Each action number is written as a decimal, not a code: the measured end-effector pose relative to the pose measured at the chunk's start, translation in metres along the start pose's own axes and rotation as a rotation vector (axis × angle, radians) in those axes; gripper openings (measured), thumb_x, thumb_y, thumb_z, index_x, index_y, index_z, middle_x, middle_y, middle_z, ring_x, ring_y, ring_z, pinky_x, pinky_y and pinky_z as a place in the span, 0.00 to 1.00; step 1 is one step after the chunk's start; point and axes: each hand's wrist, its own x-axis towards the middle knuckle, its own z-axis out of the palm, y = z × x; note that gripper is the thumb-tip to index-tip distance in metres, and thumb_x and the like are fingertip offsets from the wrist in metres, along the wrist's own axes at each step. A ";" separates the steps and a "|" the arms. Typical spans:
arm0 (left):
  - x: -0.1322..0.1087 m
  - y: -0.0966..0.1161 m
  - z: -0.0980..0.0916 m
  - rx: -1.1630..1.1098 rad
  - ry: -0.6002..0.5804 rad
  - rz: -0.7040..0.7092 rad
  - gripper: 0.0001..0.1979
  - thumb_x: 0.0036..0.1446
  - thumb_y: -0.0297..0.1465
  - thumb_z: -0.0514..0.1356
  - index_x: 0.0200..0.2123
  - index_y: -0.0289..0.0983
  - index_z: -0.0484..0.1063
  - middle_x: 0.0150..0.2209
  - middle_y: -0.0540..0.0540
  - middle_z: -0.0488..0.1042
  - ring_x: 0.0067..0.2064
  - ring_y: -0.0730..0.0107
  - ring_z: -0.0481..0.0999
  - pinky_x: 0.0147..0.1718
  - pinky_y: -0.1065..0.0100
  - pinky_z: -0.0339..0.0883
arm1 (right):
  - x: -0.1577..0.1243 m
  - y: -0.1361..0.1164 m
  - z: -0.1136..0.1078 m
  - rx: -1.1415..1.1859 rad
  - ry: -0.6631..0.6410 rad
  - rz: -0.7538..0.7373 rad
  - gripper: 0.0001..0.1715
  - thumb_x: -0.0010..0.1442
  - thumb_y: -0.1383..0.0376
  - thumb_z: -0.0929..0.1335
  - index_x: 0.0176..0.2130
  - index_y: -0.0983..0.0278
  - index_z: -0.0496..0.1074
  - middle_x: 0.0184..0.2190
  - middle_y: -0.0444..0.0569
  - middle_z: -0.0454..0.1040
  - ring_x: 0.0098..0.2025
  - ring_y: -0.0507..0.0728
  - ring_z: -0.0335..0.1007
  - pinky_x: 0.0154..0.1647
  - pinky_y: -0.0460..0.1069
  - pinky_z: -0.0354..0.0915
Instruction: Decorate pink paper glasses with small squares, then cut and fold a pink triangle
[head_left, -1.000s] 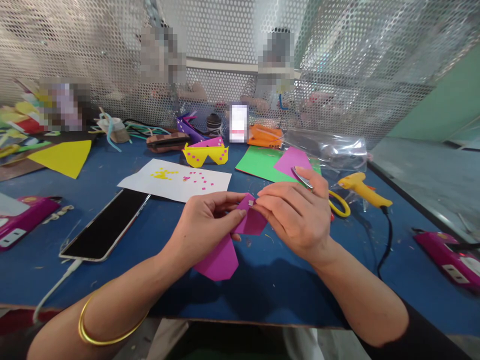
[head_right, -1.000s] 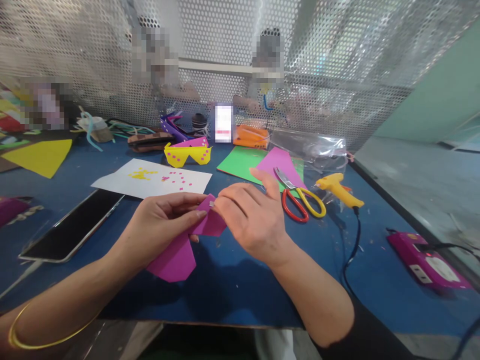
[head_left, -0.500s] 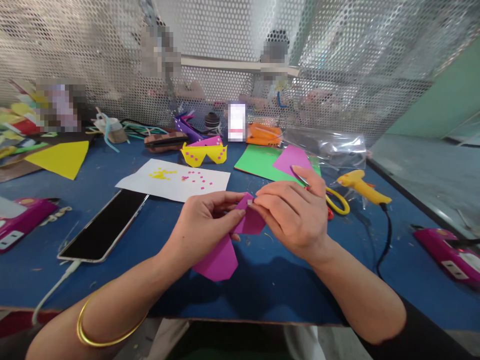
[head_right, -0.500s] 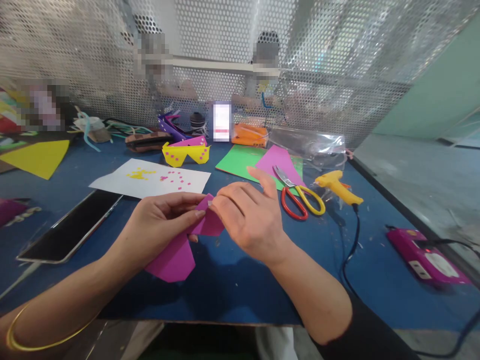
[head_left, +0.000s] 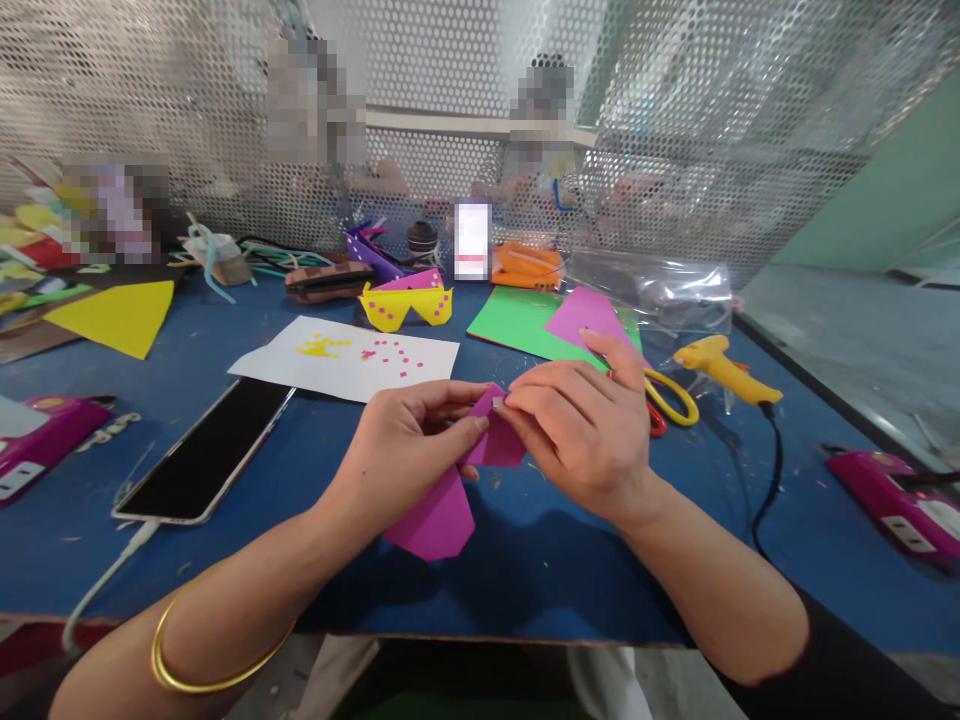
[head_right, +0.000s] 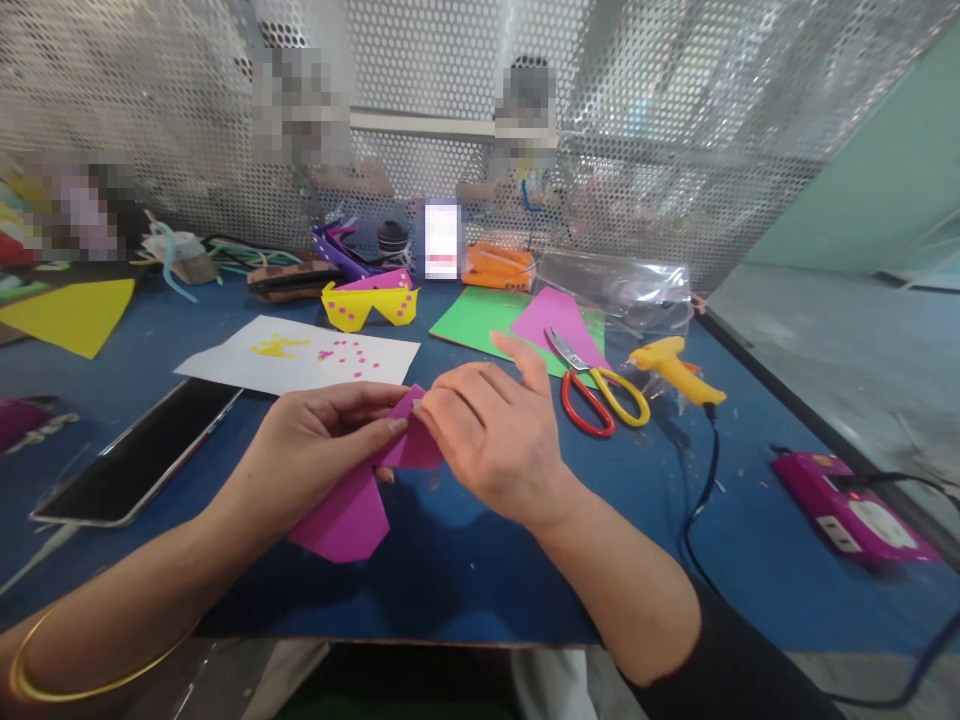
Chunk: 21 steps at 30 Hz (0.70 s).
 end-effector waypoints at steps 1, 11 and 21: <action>0.000 0.000 0.000 0.004 0.001 0.002 0.15 0.49 0.33 0.68 0.41 0.37 0.80 0.31 0.48 0.81 0.27 0.72 0.77 0.21 0.75 0.74 | 0.000 0.000 0.000 0.001 -0.002 0.003 0.03 0.61 0.67 0.69 0.33 0.62 0.70 0.33 0.41 0.79 0.35 0.50 0.74 0.55 0.54 0.57; -0.001 -0.001 -0.001 -0.005 -0.006 0.009 0.13 0.50 0.33 0.67 0.41 0.38 0.79 0.32 0.49 0.81 0.29 0.72 0.78 0.22 0.75 0.75 | -0.001 -0.003 0.003 0.037 -0.002 0.050 0.04 0.61 0.67 0.69 0.33 0.62 0.69 0.31 0.40 0.79 0.33 0.50 0.74 0.52 0.54 0.59; 0.000 -0.002 0.001 0.004 0.002 0.020 0.12 0.51 0.32 0.67 0.41 0.39 0.79 0.32 0.50 0.82 0.27 0.73 0.77 0.22 0.75 0.75 | -0.002 -0.005 0.005 0.040 0.006 0.089 0.05 0.60 0.68 0.69 0.32 0.62 0.68 0.30 0.40 0.78 0.32 0.50 0.73 0.51 0.54 0.59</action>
